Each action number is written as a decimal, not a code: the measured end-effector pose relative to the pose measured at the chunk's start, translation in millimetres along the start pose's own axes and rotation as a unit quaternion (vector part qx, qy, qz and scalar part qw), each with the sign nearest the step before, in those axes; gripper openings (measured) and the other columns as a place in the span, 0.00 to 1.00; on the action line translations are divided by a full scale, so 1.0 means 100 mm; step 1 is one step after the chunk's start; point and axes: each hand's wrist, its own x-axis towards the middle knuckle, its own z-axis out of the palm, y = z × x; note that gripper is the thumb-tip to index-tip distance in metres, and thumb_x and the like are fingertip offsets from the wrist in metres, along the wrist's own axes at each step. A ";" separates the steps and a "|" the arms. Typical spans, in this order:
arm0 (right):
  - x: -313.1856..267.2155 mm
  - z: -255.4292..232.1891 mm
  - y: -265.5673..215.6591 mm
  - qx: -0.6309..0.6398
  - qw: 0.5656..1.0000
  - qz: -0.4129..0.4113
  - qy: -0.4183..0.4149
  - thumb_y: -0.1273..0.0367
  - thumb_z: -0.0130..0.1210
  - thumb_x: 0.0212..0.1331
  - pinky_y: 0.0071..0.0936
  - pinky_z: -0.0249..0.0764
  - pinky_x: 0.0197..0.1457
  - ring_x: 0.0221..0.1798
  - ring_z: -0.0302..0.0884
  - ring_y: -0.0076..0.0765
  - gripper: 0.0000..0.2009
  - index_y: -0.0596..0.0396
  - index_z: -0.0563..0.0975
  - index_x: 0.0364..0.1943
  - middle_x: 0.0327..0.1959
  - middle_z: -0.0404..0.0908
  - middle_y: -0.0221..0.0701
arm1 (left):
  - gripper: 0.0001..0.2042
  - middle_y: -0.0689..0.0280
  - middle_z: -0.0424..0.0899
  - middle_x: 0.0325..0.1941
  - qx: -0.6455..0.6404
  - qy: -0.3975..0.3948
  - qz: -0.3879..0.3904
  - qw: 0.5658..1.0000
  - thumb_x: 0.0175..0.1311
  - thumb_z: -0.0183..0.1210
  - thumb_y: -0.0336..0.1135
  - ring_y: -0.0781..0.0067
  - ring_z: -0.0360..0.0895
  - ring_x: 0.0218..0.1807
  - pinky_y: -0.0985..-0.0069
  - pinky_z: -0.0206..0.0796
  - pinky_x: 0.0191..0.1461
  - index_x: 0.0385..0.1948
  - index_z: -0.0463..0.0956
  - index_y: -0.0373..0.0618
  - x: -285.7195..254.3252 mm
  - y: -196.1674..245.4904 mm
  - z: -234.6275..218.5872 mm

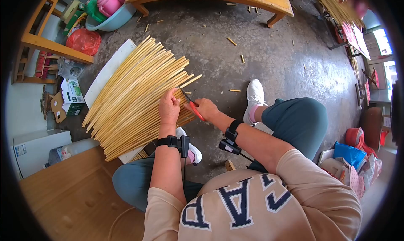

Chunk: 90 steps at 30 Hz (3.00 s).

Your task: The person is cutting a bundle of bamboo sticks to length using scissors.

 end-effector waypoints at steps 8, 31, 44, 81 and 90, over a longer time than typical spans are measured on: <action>0.08 0.14 0.09 -0.011 0.999 -0.023 0.035 0.47 0.50 0.44 0.38 0.71 0.42 0.38 0.75 0.51 0.25 0.58 0.77 0.27 0.30 0.77 0.48 | 0.19 0.66 0.68 0.19 0.016 0.013 0.039 0.999 0.42 0.60 0.20 0.71 0.65 0.20 0.75 0.62 0.28 0.41 0.72 0.45 0.01 -0.04 0.01; 0.03 -0.02 0.03 0.032 0.998 0.022 -0.042 0.37 0.45 0.44 0.36 0.69 0.44 0.41 0.75 0.52 0.36 0.62 0.77 0.31 0.31 0.77 0.50 | 0.23 0.65 0.70 0.20 0.022 -0.023 -0.010 0.999 0.43 0.60 0.23 0.66 0.70 0.25 0.71 0.64 0.34 0.46 0.68 0.44 0.02 -0.04 0.00; 0.08 0.00 0.04 -0.018 1.000 -0.005 -0.018 0.37 0.44 0.45 0.38 0.69 0.45 0.41 0.74 0.52 0.35 0.59 0.77 0.31 0.32 0.77 0.49 | 0.22 0.65 0.70 0.19 0.009 -0.028 -0.015 0.999 0.43 0.60 0.23 0.68 0.69 0.23 0.72 0.65 0.31 0.45 0.68 0.45 0.01 -0.02 -0.02; 0.04 0.04 0.06 0.013 1.000 -0.018 -0.001 0.40 0.47 0.46 0.37 0.70 0.43 0.39 0.75 0.53 0.33 0.62 0.77 0.27 0.29 0.77 0.49 | 0.21 0.66 0.71 0.18 -0.005 -0.035 -0.016 0.999 0.43 0.60 0.24 0.68 0.69 0.22 0.72 0.64 0.30 0.43 0.69 0.47 0.01 -0.04 -0.03; -0.01 0.01 -0.03 0.108 0.992 0.042 -0.045 0.39 0.48 0.46 0.36 0.70 0.41 0.38 0.75 0.54 0.34 0.64 0.77 0.28 0.28 0.76 0.52 | 0.21 0.66 0.71 0.18 0.000 -0.025 -0.005 1.000 0.42 0.61 0.24 0.68 0.70 0.23 0.73 0.64 0.31 0.43 0.69 0.47 0.01 -0.04 -0.02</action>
